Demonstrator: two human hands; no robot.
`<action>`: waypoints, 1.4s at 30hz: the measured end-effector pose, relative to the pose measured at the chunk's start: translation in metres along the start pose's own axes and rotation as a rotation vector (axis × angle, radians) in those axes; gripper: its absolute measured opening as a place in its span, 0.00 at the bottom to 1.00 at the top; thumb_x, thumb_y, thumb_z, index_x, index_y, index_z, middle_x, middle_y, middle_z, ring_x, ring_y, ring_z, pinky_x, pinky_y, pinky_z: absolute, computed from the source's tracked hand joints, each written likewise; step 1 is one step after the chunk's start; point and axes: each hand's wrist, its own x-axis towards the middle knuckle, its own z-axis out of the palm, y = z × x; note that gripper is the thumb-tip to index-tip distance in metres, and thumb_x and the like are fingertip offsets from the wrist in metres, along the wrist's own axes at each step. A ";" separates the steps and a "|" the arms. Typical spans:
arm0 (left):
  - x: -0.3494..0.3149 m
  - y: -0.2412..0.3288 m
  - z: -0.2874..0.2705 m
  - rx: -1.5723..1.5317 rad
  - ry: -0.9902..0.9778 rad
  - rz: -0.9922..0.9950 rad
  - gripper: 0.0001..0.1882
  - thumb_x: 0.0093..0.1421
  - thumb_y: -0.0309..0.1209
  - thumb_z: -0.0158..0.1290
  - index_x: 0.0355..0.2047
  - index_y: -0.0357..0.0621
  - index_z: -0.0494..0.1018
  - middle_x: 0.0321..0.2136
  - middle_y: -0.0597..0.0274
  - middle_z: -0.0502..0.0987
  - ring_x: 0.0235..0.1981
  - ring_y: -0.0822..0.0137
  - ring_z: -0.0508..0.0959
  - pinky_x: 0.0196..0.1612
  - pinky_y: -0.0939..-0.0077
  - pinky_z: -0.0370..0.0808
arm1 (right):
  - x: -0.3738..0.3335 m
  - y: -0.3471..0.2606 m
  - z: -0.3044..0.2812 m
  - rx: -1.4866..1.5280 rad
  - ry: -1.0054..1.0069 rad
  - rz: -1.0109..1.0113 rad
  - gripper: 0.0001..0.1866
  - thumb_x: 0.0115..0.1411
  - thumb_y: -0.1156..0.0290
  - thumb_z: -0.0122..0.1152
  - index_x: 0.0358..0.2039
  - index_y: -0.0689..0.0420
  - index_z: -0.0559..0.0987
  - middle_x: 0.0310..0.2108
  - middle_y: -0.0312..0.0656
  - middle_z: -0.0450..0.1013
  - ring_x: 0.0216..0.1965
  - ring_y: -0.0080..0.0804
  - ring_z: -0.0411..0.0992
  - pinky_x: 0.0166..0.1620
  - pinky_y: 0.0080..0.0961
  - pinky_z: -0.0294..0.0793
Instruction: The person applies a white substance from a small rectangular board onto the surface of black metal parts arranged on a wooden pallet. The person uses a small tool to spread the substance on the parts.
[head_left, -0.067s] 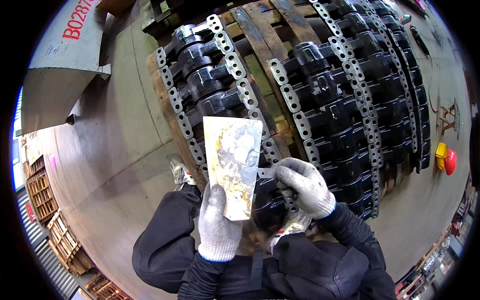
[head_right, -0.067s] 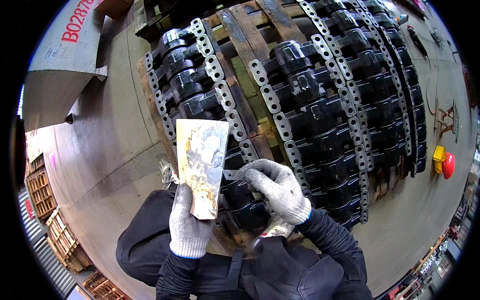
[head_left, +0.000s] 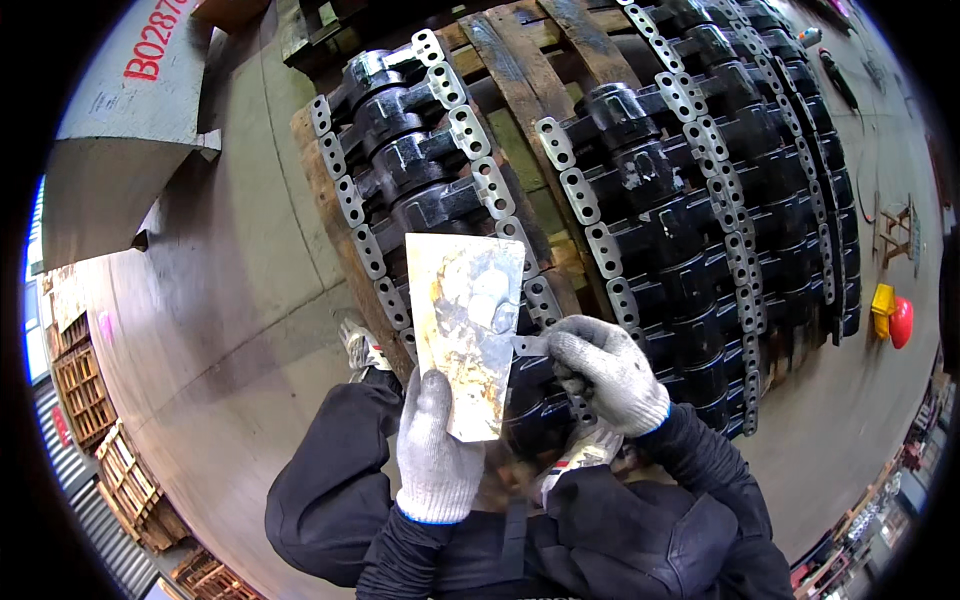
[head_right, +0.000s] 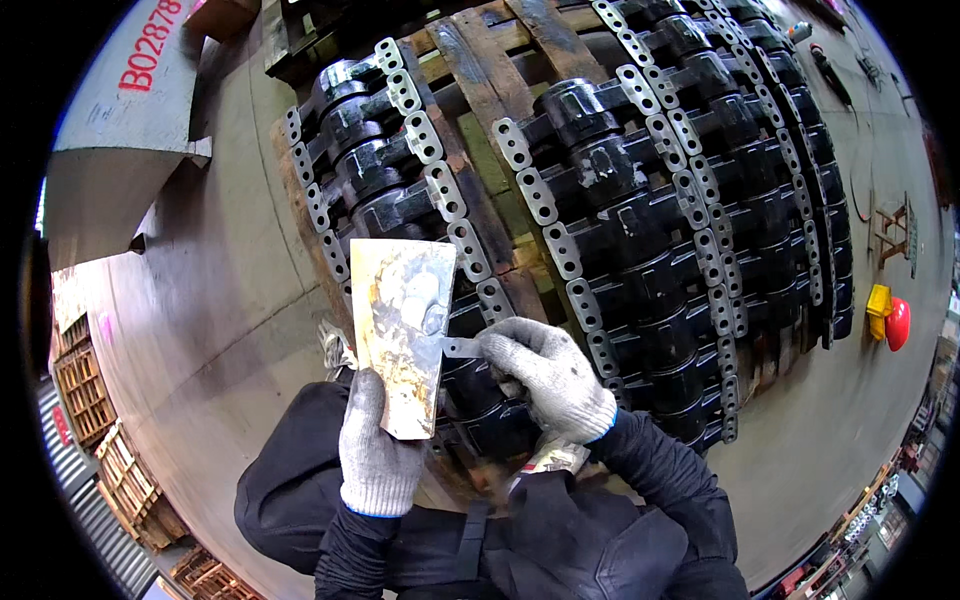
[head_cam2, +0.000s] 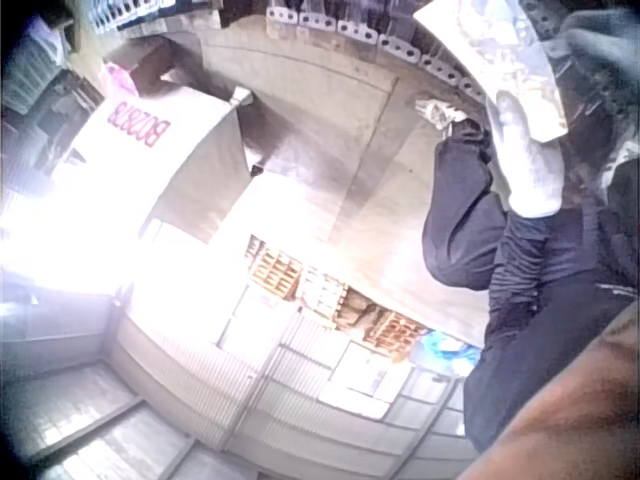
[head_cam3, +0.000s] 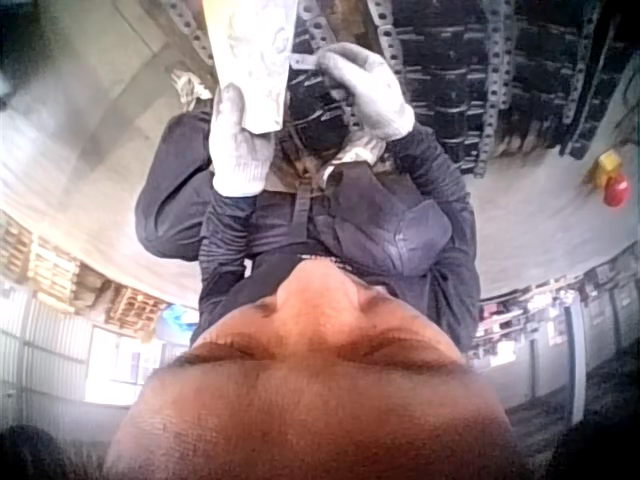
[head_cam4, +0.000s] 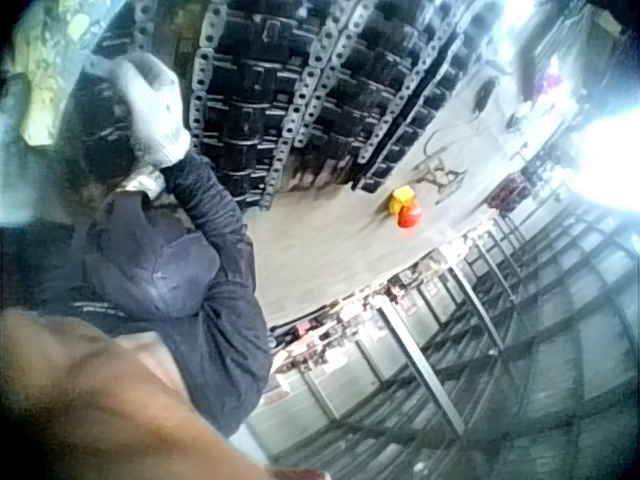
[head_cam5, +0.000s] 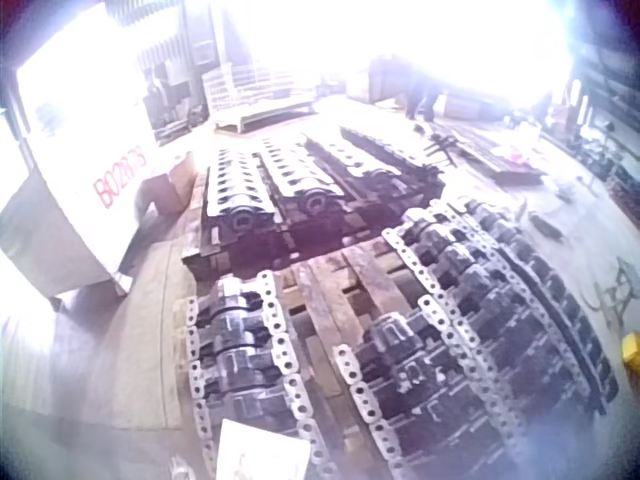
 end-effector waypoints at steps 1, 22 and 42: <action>0.000 0.000 0.001 0.000 -0.005 -0.002 0.28 0.78 0.40 0.47 0.72 0.40 0.61 0.65 0.52 0.74 0.63 0.56 0.77 0.65 0.57 0.77 | 0.000 -0.001 0.000 -0.029 0.002 0.002 0.19 0.73 0.59 0.62 0.52 0.62 0.83 0.36 0.33 0.79 0.31 0.15 0.72 0.37 0.17 0.74; -0.002 0.000 0.001 -0.045 -0.012 -0.047 0.28 0.78 0.41 0.48 0.72 0.43 0.62 0.66 0.55 0.74 0.64 0.58 0.76 0.66 0.60 0.74 | 0.000 0.011 -0.005 -0.787 0.198 -1.179 0.26 0.47 0.81 0.80 0.50 0.56 0.89 0.36 0.39 0.79 0.35 0.35 0.77 0.38 0.31 0.75; -0.006 0.000 0.001 -0.073 0.160 -0.013 0.25 0.77 0.43 0.52 0.67 0.43 0.69 0.61 0.60 0.78 0.55 0.63 0.81 0.54 0.63 0.81 | -0.002 -0.082 -0.126 -1.533 0.588 -0.998 0.13 0.56 0.77 0.74 0.43 0.56 0.88 0.37 0.47 0.79 0.37 0.47 0.79 0.40 0.37 0.79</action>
